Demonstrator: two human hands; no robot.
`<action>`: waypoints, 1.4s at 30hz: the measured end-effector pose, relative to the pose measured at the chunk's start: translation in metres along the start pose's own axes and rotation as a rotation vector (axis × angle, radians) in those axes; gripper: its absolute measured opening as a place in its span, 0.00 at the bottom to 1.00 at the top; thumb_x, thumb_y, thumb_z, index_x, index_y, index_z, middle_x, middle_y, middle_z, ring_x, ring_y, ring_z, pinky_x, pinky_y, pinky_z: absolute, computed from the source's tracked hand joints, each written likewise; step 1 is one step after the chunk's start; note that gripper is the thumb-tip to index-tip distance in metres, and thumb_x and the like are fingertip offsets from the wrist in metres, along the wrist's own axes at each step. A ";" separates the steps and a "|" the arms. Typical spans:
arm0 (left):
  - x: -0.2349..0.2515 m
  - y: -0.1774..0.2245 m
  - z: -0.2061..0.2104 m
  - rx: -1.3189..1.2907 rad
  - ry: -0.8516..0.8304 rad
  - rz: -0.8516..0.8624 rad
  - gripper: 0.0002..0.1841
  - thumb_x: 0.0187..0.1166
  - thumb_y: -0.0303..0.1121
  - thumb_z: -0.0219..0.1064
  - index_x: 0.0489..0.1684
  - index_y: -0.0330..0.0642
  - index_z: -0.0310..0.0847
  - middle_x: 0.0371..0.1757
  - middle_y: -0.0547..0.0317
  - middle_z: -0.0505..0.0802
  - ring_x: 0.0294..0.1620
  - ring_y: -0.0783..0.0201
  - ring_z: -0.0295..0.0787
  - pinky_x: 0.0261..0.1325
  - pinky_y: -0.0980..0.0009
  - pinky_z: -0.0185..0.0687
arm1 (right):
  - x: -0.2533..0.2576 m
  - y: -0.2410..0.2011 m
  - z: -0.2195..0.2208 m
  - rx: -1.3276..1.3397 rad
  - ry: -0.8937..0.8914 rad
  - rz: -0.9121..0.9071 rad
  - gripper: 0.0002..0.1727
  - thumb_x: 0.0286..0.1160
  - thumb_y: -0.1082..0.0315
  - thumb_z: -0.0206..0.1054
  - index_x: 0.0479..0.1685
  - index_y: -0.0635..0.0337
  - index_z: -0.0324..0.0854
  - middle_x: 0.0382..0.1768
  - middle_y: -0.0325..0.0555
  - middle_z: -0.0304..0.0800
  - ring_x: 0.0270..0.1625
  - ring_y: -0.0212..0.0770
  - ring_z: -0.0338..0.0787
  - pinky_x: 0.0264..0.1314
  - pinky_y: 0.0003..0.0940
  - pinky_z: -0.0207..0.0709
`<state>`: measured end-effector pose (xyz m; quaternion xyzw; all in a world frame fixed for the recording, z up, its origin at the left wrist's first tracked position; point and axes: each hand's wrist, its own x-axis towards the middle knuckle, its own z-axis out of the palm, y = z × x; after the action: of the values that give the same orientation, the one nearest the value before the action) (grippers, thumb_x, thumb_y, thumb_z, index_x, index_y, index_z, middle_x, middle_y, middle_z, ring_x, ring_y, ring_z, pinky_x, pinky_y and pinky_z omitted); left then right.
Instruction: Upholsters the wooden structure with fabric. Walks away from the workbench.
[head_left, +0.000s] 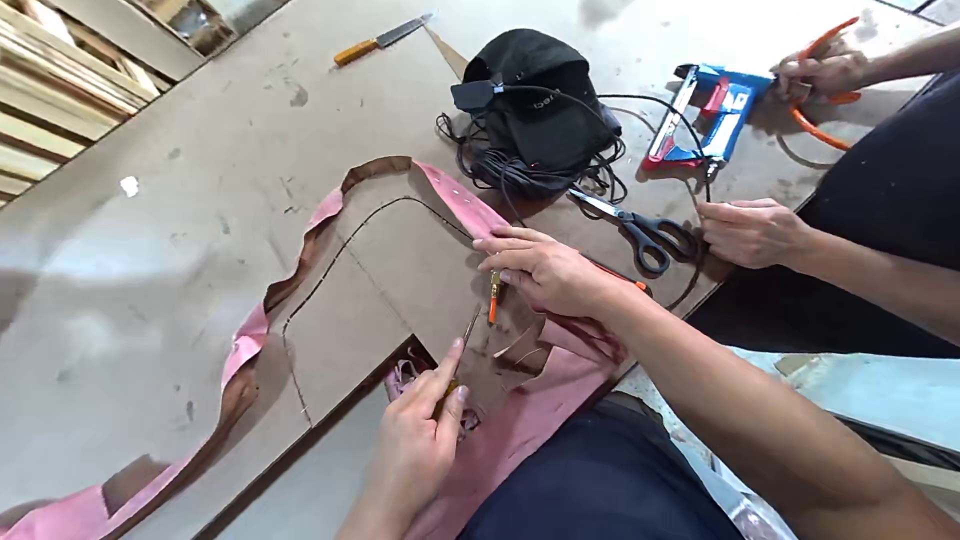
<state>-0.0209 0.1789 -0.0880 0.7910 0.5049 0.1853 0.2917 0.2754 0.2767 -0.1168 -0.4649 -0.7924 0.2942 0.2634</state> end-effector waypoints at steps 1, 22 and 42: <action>-0.001 0.000 0.001 0.001 -0.004 -0.006 0.24 0.87 0.45 0.56 0.78 0.53 0.81 0.53 0.67 0.96 0.48 0.77 0.92 0.54 0.73 0.90 | -0.001 0.001 0.002 0.021 0.005 0.007 0.20 0.90 0.62 0.52 0.67 0.40 0.89 0.83 0.26 0.75 0.92 0.38 0.61 0.94 0.48 0.55; 0.025 0.000 0.005 0.315 0.081 -0.035 0.23 0.85 0.45 0.56 0.78 0.60 0.82 0.45 0.60 0.90 0.34 0.64 0.89 0.30 0.61 0.87 | -0.043 -0.011 -0.011 0.033 0.256 -0.018 0.11 0.74 0.68 0.74 0.53 0.51 0.93 0.57 0.37 0.92 0.67 0.34 0.87 0.75 0.36 0.81; 0.066 0.086 -0.001 -0.366 0.308 0.322 0.10 0.77 0.32 0.74 0.52 0.44 0.92 0.47 0.65 0.97 0.43 0.67 0.95 0.46 0.68 0.96 | -0.062 -0.063 -0.003 0.338 0.521 -0.072 0.17 0.66 0.77 0.77 0.55 0.63 0.88 0.60 0.46 0.90 0.67 0.39 0.88 0.72 0.38 0.86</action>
<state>0.0660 0.2118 -0.0312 0.7577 0.3693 0.4352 0.3163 0.2675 0.1969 -0.0788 -0.4461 -0.6540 0.2830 0.5415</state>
